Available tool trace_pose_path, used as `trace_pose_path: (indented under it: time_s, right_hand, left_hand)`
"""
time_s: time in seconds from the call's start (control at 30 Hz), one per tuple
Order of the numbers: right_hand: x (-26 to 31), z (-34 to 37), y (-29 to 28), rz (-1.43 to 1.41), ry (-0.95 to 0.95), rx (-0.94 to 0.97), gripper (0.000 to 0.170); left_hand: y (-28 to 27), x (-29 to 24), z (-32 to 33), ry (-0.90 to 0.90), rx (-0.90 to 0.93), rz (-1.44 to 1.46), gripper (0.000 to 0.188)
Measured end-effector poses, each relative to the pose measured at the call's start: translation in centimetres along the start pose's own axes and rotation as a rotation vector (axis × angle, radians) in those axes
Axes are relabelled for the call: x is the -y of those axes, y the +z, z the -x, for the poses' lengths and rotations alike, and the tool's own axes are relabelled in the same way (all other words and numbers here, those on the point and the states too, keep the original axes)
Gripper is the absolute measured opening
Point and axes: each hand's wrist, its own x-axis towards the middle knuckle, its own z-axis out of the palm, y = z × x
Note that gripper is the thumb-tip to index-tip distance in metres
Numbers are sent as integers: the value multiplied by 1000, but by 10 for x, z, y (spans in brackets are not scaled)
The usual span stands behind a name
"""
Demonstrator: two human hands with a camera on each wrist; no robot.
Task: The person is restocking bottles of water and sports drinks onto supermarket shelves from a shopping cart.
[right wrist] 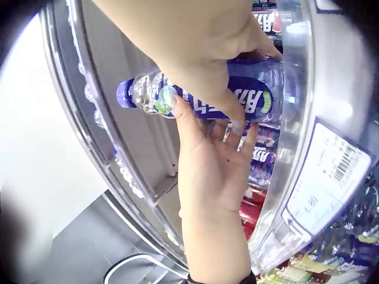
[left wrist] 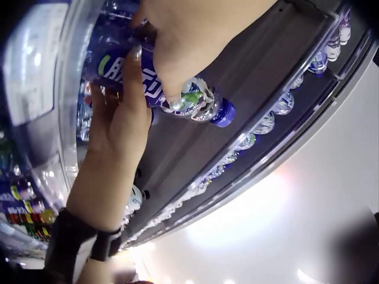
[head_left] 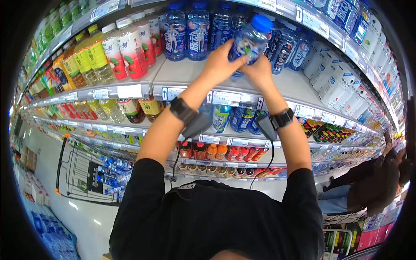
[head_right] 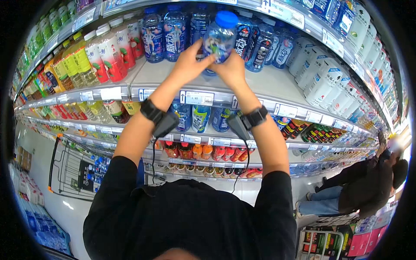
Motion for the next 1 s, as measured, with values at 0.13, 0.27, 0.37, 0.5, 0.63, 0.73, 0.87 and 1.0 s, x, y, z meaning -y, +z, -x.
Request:
trace_pose_path:
  time_s: [0.13, 0.27, 0.37, 0.5, 0.63, 0.73, 0.87, 1.0]
  right_hand:
    - [-17, -41, 21, 206, 131, 18, 68]
    - [-31, -71, 31, 303, 104, 75, 71]
    - [-13, -73, 32, 528, 210, 157, 57]
    - [-26, -92, 41, 685, 178, 285, 37]
    - [-24, -107, 41, 633, 370, 388, 26]
    - [-30, -109, 41, 546, 436, 320, 26]
    - [-42, -115, 51, 556, 380, 202, 29]
    - [-21, -101, 33, 755, 228, 367, 30]
  left_hand:
    - [3, 37, -44, -140, 120, -147, 71]
    - [20, 75, -71, -241, 54, -256, 64]
    - [28, 95, -83, -151, 101, -304, 67]
    - [29, 77, -85, -170, 142, -432, 63]
    - [35, 62, -86, -217, 218, -502, 66]
    - [39, 58, -83, -272, 237, -406, 69]
    - [43, 76, -86, -314, 221, -284, 73]
    - [40, 77, -80, -313, 289, -33, 70]
